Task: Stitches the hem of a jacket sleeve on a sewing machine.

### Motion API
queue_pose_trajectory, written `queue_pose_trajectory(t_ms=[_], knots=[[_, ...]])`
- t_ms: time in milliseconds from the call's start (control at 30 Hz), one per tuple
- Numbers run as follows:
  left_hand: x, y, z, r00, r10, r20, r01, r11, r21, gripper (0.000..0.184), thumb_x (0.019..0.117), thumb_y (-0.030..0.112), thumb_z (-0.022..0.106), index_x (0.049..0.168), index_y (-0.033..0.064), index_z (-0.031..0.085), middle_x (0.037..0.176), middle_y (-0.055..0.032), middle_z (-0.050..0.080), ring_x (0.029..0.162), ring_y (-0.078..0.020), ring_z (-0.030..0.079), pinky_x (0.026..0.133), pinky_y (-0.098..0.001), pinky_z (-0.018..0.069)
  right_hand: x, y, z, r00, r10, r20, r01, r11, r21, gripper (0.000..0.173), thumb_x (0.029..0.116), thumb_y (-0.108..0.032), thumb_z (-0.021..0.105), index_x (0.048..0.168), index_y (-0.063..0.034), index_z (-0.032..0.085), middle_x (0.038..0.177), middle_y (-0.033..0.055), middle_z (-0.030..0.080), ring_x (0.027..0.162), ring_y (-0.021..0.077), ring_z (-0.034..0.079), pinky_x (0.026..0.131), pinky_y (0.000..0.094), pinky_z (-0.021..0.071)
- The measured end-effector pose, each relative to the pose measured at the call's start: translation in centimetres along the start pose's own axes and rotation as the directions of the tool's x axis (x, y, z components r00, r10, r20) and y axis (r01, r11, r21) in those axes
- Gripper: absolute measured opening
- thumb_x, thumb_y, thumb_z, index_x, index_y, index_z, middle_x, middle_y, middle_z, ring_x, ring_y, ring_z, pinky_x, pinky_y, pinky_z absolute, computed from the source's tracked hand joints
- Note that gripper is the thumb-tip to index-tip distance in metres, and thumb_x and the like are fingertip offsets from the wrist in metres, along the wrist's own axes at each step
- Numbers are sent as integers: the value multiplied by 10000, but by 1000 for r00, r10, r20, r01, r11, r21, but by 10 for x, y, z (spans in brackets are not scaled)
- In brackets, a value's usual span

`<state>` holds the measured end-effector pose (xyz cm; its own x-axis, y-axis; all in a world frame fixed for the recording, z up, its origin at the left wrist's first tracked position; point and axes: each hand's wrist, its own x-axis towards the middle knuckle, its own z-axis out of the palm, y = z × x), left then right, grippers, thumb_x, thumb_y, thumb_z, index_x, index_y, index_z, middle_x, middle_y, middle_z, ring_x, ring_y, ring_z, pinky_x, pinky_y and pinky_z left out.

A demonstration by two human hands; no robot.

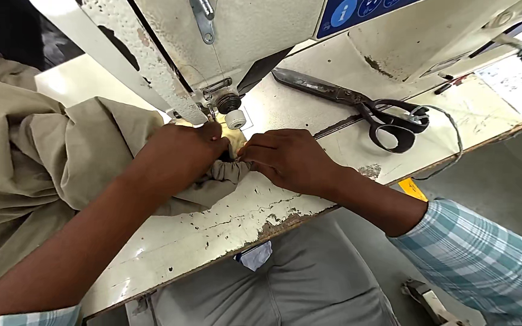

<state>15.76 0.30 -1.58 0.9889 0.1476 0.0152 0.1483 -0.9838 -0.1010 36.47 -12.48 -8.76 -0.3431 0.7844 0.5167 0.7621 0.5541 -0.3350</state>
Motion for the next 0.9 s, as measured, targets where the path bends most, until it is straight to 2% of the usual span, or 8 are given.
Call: queue_pose_trajectory(t_ms=[67, 167, 333, 500, 600, 667, 767, 900], knots=[[1, 0, -2, 999, 46, 5, -46, 999, 20, 184, 963, 18, 613, 1058, 78, 759, 1073, -125, 716, 639, -298, 683, 498, -466, 535, 0, 0, 0, 1000, -1, 1, 1, 1000, -4, 223, 1041, -201, 540, 1063, -109, 742, 996, 29, 727, 869, 174, 694, 707, 323, 558], [3, -1, -3, 994, 110, 28, -110, 993, 28, 241, 935, -46, 591, 1057, 57, 772, 1054, -126, 743, 692, -297, 716, 531, -459, 552, 0, 0, -1, 1000, 0, 0, 0, 1000, -4, 217, 1041, -197, 543, 1065, -110, 740, 1000, 28, 730, 866, 172, 694, 708, 320, 556], [6, -6, -4, 985, 174, 15, -174, 984, 41, 171, 977, 19, 584, 992, 31, 754, 959, -130, 729, 681, -288, 710, 533, -438, 553, 0, -1, -1, 1000, -4, -13, 4, 1000, -7, 218, 1043, -200, 547, 1054, -111, 745, 1023, 29, 740, 890, 174, 705, 734, 325, 566], [5, -4, 0, 1000, 29, -6, -29, 1000, 5, 169, 1007, 134, 597, 951, 70, 743, 925, -112, 724, 734, -314, 720, 563, -499, 551, 0, -1, 0, 1000, 2, -15, -2, 1000, -17, 208, 1040, -187, 547, 1068, -114, 741, 1031, 29, 741, 901, 188, 706, 736, 344, 568], [1, -1, 2, 1000, -4, -25, 5, 1000, 10, 188, 1013, 130, 590, 1020, 73, 769, 1057, -114, 764, 828, -323, 754, 626, -510, 584, 0, -2, -1, 1000, -3, -25, 3, 1000, -20, 203, 1041, -182, 550, 1061, -111, 740, 1033, 32, 741, 903, 188, 708, 745, 343, 573], [-1, 3, 3, 999, 7, -42, -5, 999, 36, 203, 994, 74, 590, 1054, 62, 783, 1101, -125, 768, 826, -322, 760, 622, -498, 585, 0, -2, -1, 999, -15, -39, 14, 1000, -27, 203, 1037, -170, 547, 1048, -111, 741, 1045, 35, 745, 908, 189, 710, 751, 344, 573], [-1, 6, 2, 999, 12, -50, -10, 999, 46, 193, 967, 7, 595, 1023, 36, 778, 1071, -146, 770, 772, -334, 755, 576, -496, 568, 1, -2, -1, 996, -37, -78, 34, 999, -29, 214, 1042, -173, 546, 1023, -111, 750, 1047, 35, 755, 941, 177, 726, 796, 339, 585], [-3, 0, 7, 995, -27, -97, 24, 999, -32, 150, 977, 89, 615, 975, 55, 762, 979, -124, 758, 751, -314, 740, 585, -500, 566, 1, -2, 0, 998, -16, -62, 15, 1000, -11, 219, 1044, -183, 542, 1022, -108, 746, 1019, 30, 745, 905, 172, 714, 767, 342, 571]])
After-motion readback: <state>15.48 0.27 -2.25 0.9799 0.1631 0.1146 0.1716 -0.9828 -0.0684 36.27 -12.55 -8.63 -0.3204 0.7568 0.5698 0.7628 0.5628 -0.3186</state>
